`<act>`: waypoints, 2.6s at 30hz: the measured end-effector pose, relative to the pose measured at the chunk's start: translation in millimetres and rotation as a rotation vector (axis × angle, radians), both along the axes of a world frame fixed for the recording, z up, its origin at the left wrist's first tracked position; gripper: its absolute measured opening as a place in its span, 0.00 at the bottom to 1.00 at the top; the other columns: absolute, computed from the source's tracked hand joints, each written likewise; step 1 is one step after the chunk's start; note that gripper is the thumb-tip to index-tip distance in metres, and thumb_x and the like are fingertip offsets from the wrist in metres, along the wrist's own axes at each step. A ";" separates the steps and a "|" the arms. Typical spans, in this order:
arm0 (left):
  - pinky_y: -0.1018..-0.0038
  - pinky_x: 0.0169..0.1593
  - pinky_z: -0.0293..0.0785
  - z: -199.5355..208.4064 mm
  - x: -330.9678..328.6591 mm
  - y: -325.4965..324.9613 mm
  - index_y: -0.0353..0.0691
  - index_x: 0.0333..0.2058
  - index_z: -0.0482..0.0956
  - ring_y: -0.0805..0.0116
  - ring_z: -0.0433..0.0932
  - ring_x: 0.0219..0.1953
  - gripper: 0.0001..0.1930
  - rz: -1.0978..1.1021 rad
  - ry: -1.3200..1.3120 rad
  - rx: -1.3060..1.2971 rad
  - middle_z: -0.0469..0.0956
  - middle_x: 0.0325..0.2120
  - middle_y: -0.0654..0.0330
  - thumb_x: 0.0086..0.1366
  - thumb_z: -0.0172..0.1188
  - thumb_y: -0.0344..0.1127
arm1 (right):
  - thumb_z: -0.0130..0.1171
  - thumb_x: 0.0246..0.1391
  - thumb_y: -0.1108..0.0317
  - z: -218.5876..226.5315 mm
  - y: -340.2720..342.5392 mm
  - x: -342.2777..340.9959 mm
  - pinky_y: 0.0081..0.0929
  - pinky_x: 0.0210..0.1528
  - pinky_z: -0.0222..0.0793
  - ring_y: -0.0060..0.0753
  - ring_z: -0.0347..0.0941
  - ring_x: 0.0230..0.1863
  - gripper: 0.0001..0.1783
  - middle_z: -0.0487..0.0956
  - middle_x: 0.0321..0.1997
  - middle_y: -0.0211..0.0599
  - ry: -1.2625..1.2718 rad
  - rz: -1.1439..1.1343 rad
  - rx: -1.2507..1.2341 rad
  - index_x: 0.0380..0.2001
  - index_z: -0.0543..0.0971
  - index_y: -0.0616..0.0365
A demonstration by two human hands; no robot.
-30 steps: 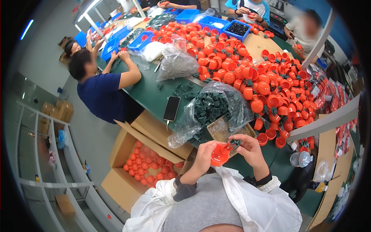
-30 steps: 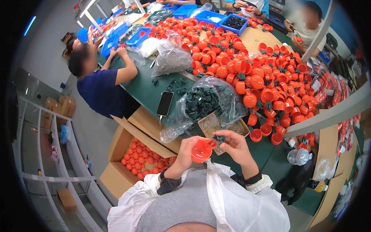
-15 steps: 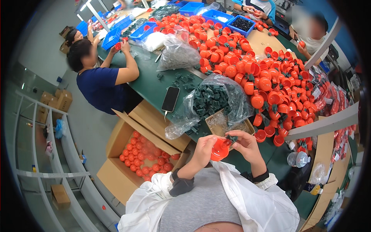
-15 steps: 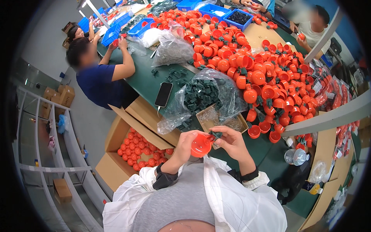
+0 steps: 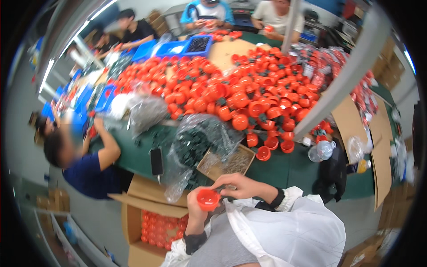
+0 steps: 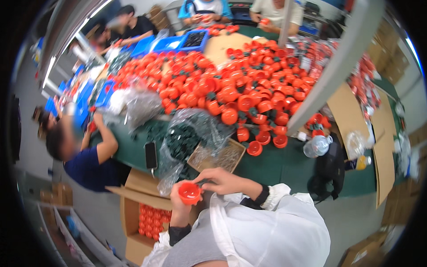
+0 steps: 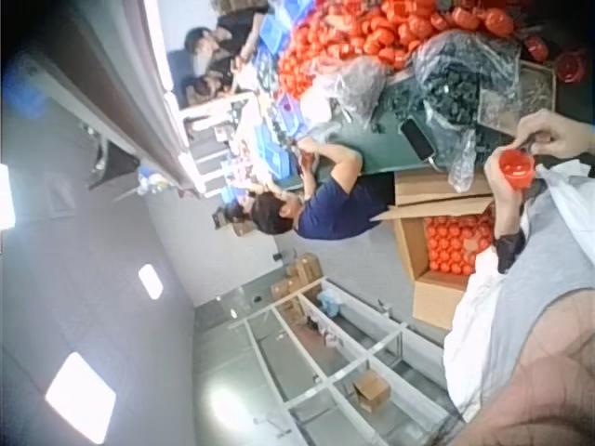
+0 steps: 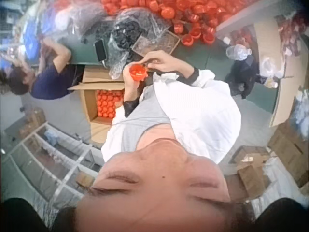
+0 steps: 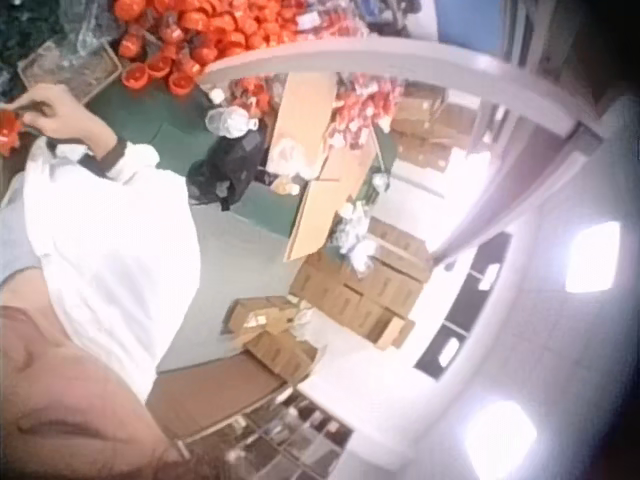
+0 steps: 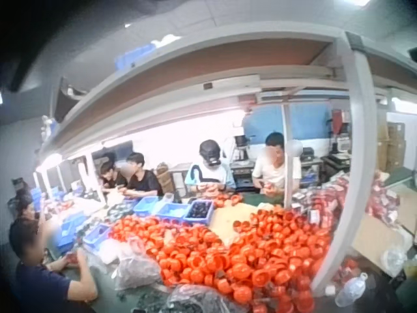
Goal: Assembling small red and green plastic components into finished units at a factory assembly line.
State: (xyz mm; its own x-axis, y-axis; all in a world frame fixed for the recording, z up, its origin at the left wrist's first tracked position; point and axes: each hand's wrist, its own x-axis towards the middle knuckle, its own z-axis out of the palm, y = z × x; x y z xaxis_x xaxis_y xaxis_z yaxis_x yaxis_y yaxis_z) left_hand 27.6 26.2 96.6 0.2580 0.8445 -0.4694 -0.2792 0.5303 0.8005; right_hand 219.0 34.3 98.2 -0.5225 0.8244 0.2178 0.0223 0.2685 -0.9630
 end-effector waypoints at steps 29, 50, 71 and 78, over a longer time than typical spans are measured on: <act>0.74 0.28 0.78 -12.6 -20.6 -5.6 0.30 0.33 0.71 0.67 0.75 0.28 0.12 0.052 0.199 -0.057 0.73 0.30 0.54 0.51 0.60 0.29 | 0.54 0.49 0.67 -32.9 -9.8 -31.1 0.29 0.34 0.65 0.41 0.69 0.33 0.17 0.70 0.31 0.42 -0.246 -0.045 0.127 0.44 0.74 0.53; 0.83 0.24 0.67 -120.3 -219.2 -67.0 0.36 0.33 0.68 0.76 0.70 0.23 0.05 1.272 0.540 0.354 0.71 0.24 0.61 0.62 0.44 0.29 | 0.54 0.46 0.76 -36.6 170.6 11.8 0.18 0.35 0.67 0.20 0.70 0.33 0.20 0.71 0.43 0.33 0.036 -0.551 0.057 0.46 0.68 0.61; 0.70 0.34 0.70 -360.8 -288.5 -60.5 0.30 0.38 0.67 0.62 0.72 0.31 0.18 0.931 0.757 -0.015 0.73 0.32 0.52 0.55 0.52 0.39 | 0.54 0.42 0.65 25.8 147.4 23.3 0.36 0.40 0.68 0.46 0.73 0.38 0.29 0.74 0.36 0.55 -0.663 -0.674 0.248 0.51 0.65 0.61; 0.70 0.35 0.71 -314.7 -283.0 3.5 0.30 0.39 0.67 0.61 0.72 0.32 0.20 0.915 0.440 0.066 0.73 0.33 0.52 0.55 0.52 0.41 | 0.51 0.41 0.64 59.8 221.8 33.8 0.36 0.41 0.67 0.49 0.72 0.39 0.27 0.74 0.39 0.54 -0.686 -0.755 0.335 0.48 0.67 0.62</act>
